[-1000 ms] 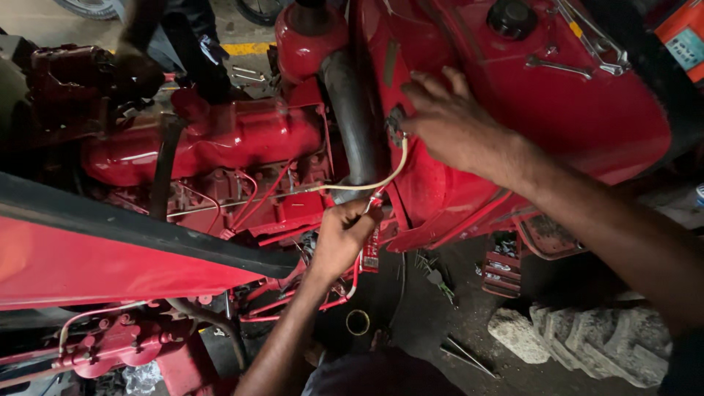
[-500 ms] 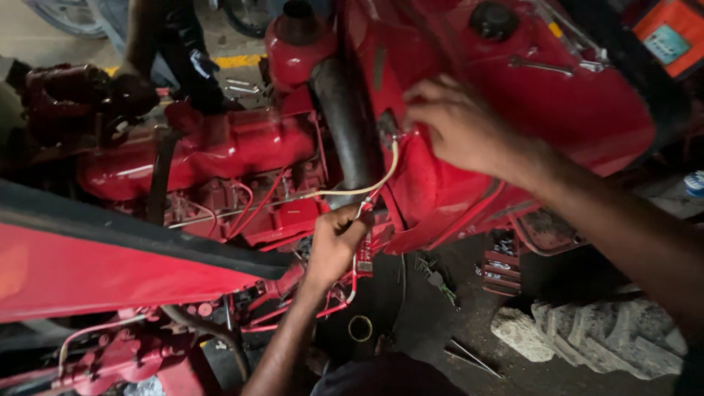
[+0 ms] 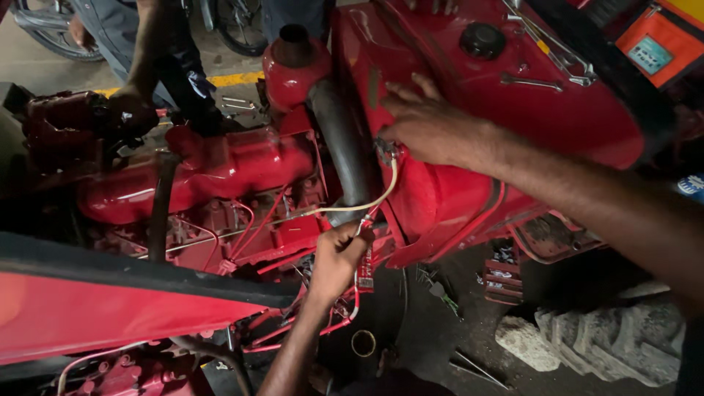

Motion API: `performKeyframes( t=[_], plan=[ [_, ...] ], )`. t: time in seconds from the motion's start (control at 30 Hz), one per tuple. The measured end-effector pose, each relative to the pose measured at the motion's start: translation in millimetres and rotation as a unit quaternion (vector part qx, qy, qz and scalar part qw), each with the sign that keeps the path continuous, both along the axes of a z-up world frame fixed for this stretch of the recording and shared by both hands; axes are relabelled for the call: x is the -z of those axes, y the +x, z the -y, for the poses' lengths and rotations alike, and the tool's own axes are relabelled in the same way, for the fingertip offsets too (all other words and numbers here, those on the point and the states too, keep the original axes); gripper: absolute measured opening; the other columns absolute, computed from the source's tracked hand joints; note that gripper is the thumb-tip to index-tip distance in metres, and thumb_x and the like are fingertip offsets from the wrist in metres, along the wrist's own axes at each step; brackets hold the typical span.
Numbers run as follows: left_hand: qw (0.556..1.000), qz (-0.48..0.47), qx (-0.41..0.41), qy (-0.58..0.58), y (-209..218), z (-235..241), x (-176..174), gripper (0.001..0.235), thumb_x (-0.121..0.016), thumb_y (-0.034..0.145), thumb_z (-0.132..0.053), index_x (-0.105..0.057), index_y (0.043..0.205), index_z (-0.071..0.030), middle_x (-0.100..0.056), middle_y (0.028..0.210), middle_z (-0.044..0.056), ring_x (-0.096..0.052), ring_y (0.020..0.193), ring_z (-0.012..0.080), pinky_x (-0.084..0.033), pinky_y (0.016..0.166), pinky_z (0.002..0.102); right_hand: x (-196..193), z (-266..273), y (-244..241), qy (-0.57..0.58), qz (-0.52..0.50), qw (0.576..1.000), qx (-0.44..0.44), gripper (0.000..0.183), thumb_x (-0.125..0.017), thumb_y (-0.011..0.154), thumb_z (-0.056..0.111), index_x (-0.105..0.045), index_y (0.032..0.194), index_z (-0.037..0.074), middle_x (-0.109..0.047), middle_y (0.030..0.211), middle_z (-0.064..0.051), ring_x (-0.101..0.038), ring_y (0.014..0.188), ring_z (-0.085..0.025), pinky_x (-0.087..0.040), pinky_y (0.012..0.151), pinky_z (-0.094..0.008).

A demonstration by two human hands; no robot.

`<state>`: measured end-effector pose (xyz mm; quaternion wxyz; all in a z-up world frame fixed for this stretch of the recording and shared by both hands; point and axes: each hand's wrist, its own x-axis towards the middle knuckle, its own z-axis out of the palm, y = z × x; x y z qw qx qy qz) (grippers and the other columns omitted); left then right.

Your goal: The person works on a red tractor engine, using a wrench to tighten bolts and handling a small red box. They wipe parts of the engine with a cloth and adjust hoses and wires within the engine compartment.

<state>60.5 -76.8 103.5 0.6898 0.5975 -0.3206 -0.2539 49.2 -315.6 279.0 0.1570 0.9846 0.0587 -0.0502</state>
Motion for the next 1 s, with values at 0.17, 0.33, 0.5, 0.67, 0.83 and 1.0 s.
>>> performKeyframes(
  t=[0.17, 0.33, 0.5, 0.67, 0.83, 1.0],
  plan=[
    [1.0, -0.012, 0.01, -0.006, 1, 2, 3, 0.022, -0.06, 0.097, -0.008, -0.063, 0.077, 0.001, -0.048, 0.063, -0.007, -0.041, 0.058, 0.003, -0.032, 0.052, 0.028, 3, 5, 7, -0.003, -0.03, 0.999, -0.012, 0.055, -0.065, 0.076, -0.001, -0.071, 0.125, 0.023, -0.04, 0.153, -0.019, -0.023, 0.15, -0.039, -0.008, 0.118, -0.068],
    [1.0, 0.006, 0.005, -0.027, 1, 5, -1, 0.014, -0.059, 0.092, -0.006, -0.069, 0.083, -0.002, -0.049, 0.064, -0.009, -0.041, 0.059, 0.0021, -0.033, 0.053, 0.027, -1, 5, 8, -0.024, -0.036, 0.999, -0.029, 0.049, -0.069, 0.073, 0.002, -0.08, 0.113, 0.027, -0.039, 0.161, -0.016, -0.02, 0.15, -0.037, -0.008, 0.116, -0.068],
    [1.0, -0.017, 0.003, 0.006, 1, 4, -2, 0.021, -0.059, 0.095, -0.008, -0.063, 0.075, -0.001, -0.049, 0.061, -0.007, -0.042, 0.057, 0.0032, -0.033, 0.052, 0.027, -10, 15, 9, -0.037, -0.052, 0.992, -0.106, 0.038, -0.073, 0.07, 0.006, -0.08, 0.102, 0.026, -0.058, 0.141, 0.0, -0.037, 0.146, -0.026, -0.02, 0.119, -0.061],
    [1.0, -0.001, -0.019, -0.007, 2, 1, 1, 0.022, -0.06, 0.095, -0.009, -0.06, 0.074, -0.002, -0.047, 0.062, -0.007, -0.041, 0.058, 0.0026, -0.032, 0.052, 0.027, -4, 33, 28, 0.019, -0.062, 0.995, -0.075, 0.02, -0.072, 0.08, 0.013, -0.08, 0.095, 0.024, -0.062, 0.133, -0.003, -0.046, 0.138, -0.025, -0.03, 0.118, -0.055],
    [1.0, -0.01, -0.023, -0.011, 1, 3, 2, 0.026, -0.061, 0.096, -0.009, -0.058, 0.071, -0.002, -0.047, 0.061, -0.007, -0.04, 0.057, 0.0035, -0.031, 0.051, 0.028, 10, 35, 35, 0.045, 0.038, 0.987, -0.152, 0.049, -0.067, 0.06, 0.001, -0.081, 0.101, 0.022, -0.06, 0.128, -0.013, -0.043, 0.137, -0.034, -0.024, 0.107, -0.07],
    [1.0, -0.013, -0.017, 0.006, -5, 6, -2, 0.021, -0.06, 0.094, -0.009, -0.063, 0.074, -0.003, -0.05, 0.061, -0.008, -0.043, 0.057, 0.0029, -0.033, 0.052, 0.027, 6, 21, 28, 0.021, -0.065, 0.997, -0.026, 0.028, -0.065, 0.08, 0.007, -0.08, 0.099, 0.021, -0.063, 0.125, -0.006, -0.046, 0.136, -0.025, -0.023, 0.117, -0.062]
  ],
)
